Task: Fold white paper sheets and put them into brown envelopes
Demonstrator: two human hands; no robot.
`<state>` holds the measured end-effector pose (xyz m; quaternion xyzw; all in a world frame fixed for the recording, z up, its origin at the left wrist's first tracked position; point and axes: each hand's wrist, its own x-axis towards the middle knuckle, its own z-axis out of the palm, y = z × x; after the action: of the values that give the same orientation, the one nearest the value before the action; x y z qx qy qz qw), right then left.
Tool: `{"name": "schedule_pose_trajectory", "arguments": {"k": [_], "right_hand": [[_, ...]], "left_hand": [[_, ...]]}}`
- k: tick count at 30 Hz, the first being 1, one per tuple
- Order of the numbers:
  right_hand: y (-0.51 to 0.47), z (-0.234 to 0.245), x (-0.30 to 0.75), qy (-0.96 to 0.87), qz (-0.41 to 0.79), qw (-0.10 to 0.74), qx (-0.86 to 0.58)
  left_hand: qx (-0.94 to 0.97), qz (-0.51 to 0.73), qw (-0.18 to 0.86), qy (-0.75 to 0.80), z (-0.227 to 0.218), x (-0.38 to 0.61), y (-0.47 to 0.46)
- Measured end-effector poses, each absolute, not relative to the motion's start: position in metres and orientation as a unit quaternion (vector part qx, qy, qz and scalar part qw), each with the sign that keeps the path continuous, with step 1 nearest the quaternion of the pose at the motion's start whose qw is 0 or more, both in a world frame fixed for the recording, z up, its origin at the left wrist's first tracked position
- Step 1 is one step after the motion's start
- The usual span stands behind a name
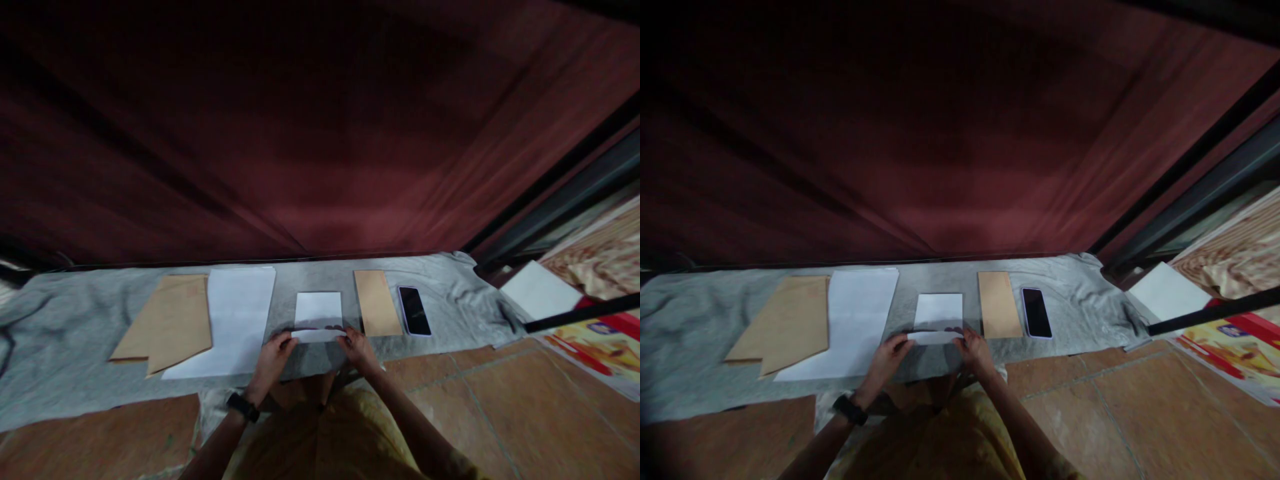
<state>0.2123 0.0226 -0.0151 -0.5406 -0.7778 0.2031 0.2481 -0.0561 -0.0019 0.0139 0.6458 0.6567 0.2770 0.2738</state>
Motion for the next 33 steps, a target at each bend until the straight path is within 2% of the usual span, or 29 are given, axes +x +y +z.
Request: {"name": "schedule_pose_trajectory", "arguments": {"k": [4, 13, 20, 26, 33], "right_hand": [[0.028, -0.009, 0.205, -0.735, 0.220, 0.247, -0.591], [0.056, 0.019, 0.188, -0.673, 0.236, 0.120, -0.690], [0.071, 0.021, 0.183, -0.658, 0.216, 0.089, -0.716], [0.076, 0.024, 0.178, -0.661, 0.166, 0.040, -0.731], [0.079, 0.027, 0.174, -0.655, 0.146, 0.030, -0.741]], "left_hand": [[0.624, 0.258, 0.272, 0.686, 0.023, -0.046, 0.010], [0.577, 0.175, 0.234, 0.762, 0.035, -0.028, 0.043], [0.552, 0.136, 0.214, 0.795, 0.037, -0.021, 0.059], [0.560, 0.150, 0.230, 0.782, 0.036, -0.023, 0.057], [0.563, 0.254, 0.286, 0.733, 0.024, -0.030, 0.041]]}}
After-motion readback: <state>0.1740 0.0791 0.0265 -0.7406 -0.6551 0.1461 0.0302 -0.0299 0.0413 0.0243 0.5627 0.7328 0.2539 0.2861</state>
